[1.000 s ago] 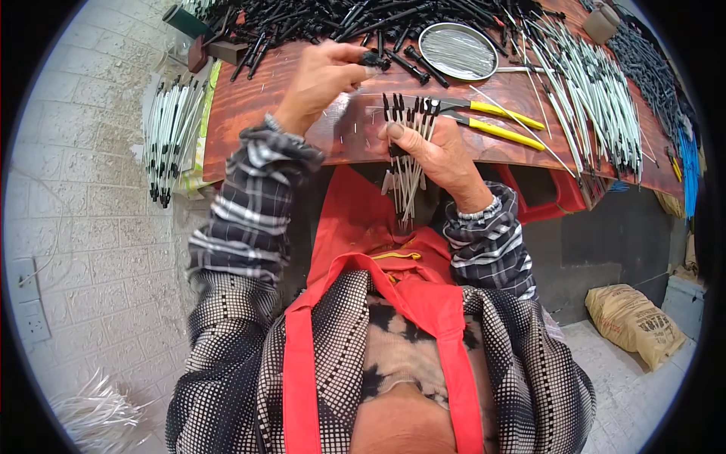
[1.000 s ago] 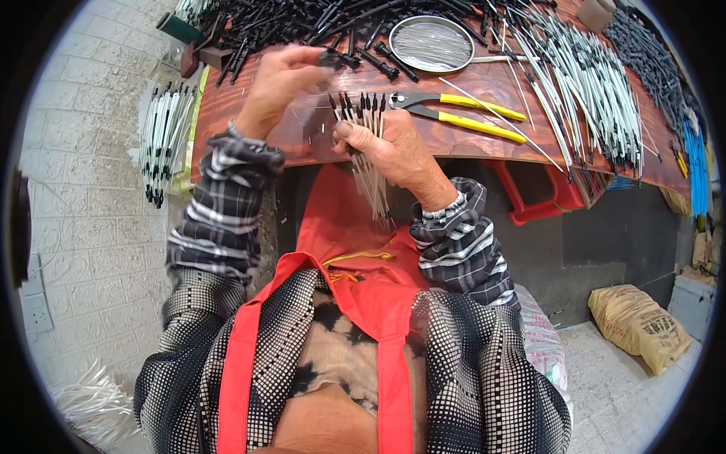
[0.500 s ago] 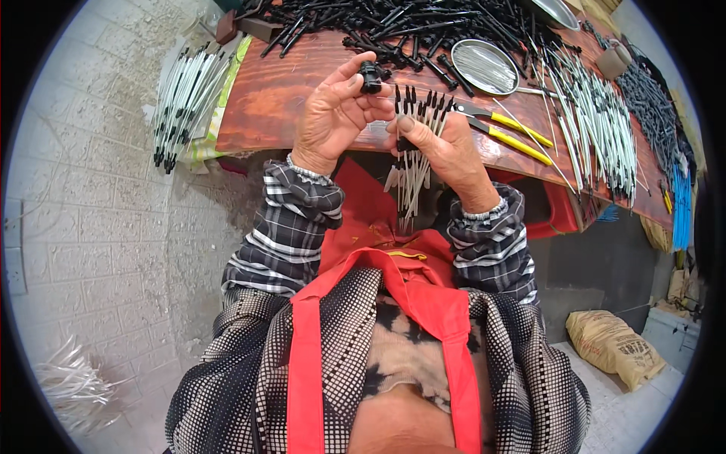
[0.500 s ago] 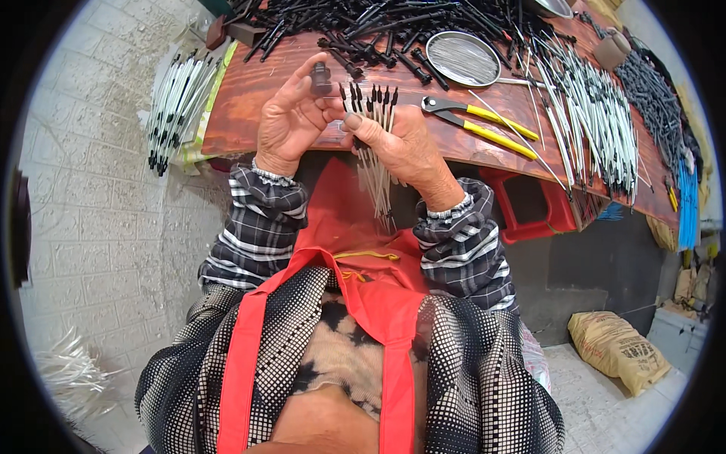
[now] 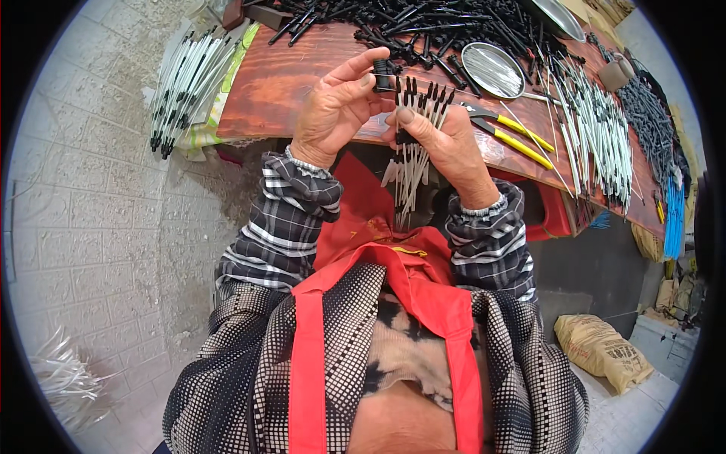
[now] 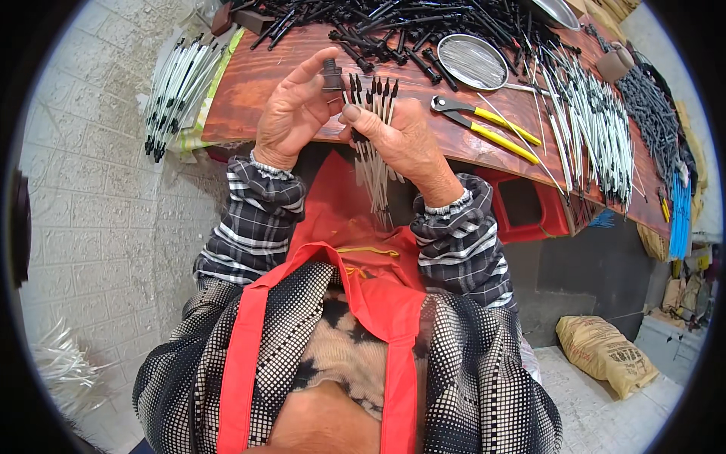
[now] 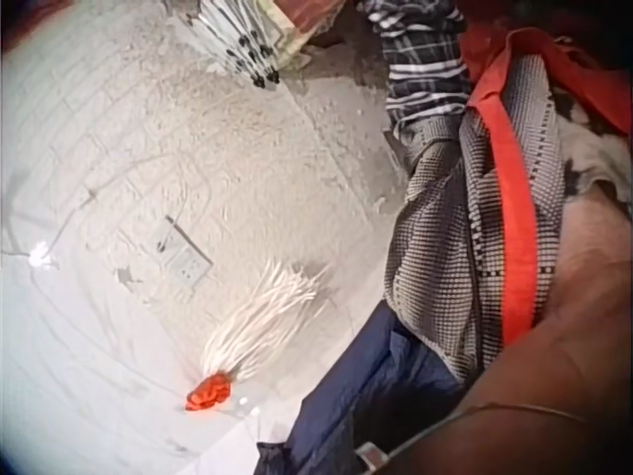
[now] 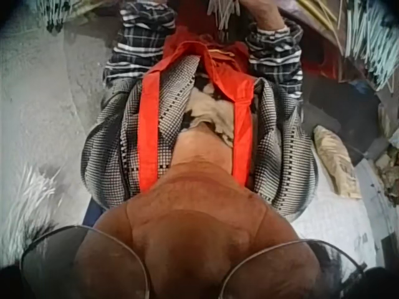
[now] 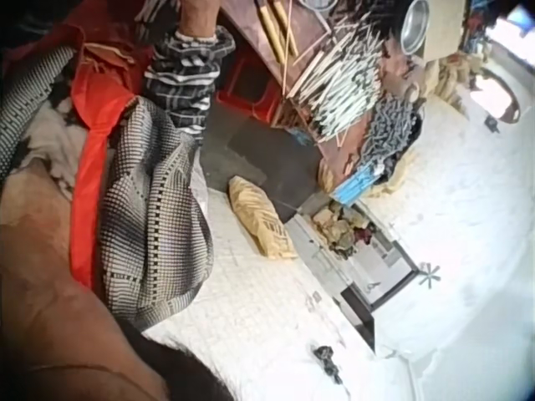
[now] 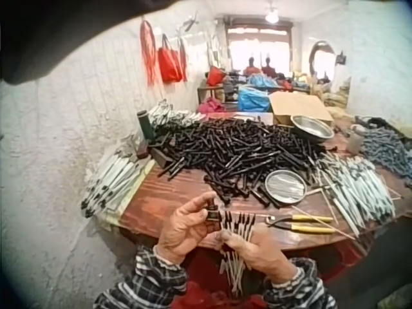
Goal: Assembling plastic clips and components onto wires or thin rods at a manufacturing workbench.
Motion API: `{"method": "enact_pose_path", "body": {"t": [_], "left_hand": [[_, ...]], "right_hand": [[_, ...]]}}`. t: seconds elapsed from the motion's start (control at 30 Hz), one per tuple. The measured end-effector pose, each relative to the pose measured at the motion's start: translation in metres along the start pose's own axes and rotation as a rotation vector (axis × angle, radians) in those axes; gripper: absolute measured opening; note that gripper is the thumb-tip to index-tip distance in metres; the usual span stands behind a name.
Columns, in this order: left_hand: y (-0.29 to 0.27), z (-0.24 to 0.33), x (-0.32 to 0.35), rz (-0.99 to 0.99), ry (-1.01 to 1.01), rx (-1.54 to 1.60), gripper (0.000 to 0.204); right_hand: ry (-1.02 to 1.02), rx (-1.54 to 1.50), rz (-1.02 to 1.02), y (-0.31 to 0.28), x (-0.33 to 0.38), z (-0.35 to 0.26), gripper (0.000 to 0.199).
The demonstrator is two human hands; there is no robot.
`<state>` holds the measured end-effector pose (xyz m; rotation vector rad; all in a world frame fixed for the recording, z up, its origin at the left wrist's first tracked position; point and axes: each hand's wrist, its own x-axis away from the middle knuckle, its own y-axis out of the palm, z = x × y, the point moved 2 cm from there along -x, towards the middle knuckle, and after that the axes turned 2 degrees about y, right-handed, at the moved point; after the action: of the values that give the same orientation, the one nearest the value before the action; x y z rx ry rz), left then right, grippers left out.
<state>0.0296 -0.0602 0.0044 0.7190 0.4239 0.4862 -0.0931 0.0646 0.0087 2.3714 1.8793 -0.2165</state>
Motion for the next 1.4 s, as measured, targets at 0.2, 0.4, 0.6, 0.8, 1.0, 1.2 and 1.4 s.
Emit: {"method": "enact_pose_path", "body": {"t": [0.2,0.4,0.6,0.8,1.0,1.2,1.4], "left_hand": [[0.0,0.001,-0.001,-0.046,-0.004,0.121,0.039],[-0.009,0.004,0.0,-0.018,-0.061,0.033,0.041],[-0.005,0.003,-0.001,0.044,-0.041,-0.007,0.036],[-0.007,0.003,0.0,0.013,-0.018,-0.004,0.037],[-0.006,0.008,0.002,-0.029,-0.032,-0.063,0.041],[0.002,0.013,-0.001,-0.011,-0.03,-0.056,0.036],[-0.001,0.016,-0.009,-0.034,-0.025,-0.119,0.034]], "right_hand": [[-0.004,-0.012,0.007,0.001,0.0,0.002,0.03],[-0.02,0.002,-0.001,0.002,-0.001,-0.002,0.03],[-0.013,-0.018,-0.011,0.003,0.001,-0.001,0.03],[0.008,0.031,-0.036,0.003,0.002,-0.004,0.03],[-0.011,0.017,-0.027,0.003,0.0,-0.003,0.03],[-0.023,0.024,-0.036,0.002,-0.002,0.0,0.03],[-0.006,0.031,-0.064,0.001,-0.004,-0.001,0.03]]}}
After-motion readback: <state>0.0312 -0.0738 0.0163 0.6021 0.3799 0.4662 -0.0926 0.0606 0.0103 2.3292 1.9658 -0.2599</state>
